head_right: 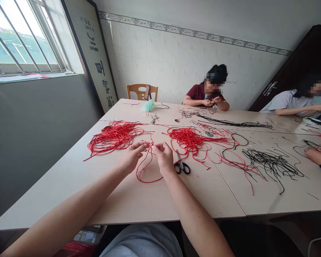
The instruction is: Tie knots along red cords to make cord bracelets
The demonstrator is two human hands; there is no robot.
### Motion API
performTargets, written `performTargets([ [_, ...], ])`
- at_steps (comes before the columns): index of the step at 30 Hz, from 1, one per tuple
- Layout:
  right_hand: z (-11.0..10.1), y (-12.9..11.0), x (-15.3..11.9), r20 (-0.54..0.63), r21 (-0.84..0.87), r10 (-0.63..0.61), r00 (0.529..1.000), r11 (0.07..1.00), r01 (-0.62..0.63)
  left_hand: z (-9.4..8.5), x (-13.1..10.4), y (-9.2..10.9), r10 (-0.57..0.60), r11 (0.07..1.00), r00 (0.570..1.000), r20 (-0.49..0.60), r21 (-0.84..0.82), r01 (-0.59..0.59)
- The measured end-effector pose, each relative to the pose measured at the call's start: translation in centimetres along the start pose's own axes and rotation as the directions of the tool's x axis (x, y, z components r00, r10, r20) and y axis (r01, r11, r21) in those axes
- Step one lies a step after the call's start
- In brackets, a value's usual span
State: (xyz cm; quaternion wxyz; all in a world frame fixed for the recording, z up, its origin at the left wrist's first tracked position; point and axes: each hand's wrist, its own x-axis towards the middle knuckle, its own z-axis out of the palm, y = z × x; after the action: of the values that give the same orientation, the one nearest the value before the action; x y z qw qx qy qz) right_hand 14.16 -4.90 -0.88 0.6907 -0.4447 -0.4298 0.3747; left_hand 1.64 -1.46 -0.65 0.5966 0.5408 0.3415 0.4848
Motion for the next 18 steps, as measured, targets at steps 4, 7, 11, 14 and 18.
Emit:
performTargets([
  [4,-0.25,0.4,0.28,-0.011,0.087,0.066,0.998,0.994,-0.065,0.22,-0.22,0.27,0.017,0.998,1.0,0.004,-0.056,-0.017],
  [7,-0.42,0.64,0.39,0.008,0.134,0.102,0.995,0.986,-0.102,0.32,-0.29,0.41,0.01,0.996,1.0,-0.006,-0.093,-0.01],
  [11,-0.41,0.66,0.35,0.033,0.173,0.121,0.992,0.977,-0.125,0.2,-0.08,0.27,0.031,0.999,0.999,-0.015,-0.04,-0.032],
  [14,-0.29,0.62,0.31,0.032,0.189,0.133,0.991,0.973,-0.137,0.0,0.15,0.03,0.144,0.98,0.99,0.013,0.138,-0.144],
  [18,-0.15,0.77,0.31,0.015,0.173,0.133,0.991,0.976,-0.133,-0.19,0.2,-0.07,0.36,0.808,0.93,0.067,0.476,-0.347],
])
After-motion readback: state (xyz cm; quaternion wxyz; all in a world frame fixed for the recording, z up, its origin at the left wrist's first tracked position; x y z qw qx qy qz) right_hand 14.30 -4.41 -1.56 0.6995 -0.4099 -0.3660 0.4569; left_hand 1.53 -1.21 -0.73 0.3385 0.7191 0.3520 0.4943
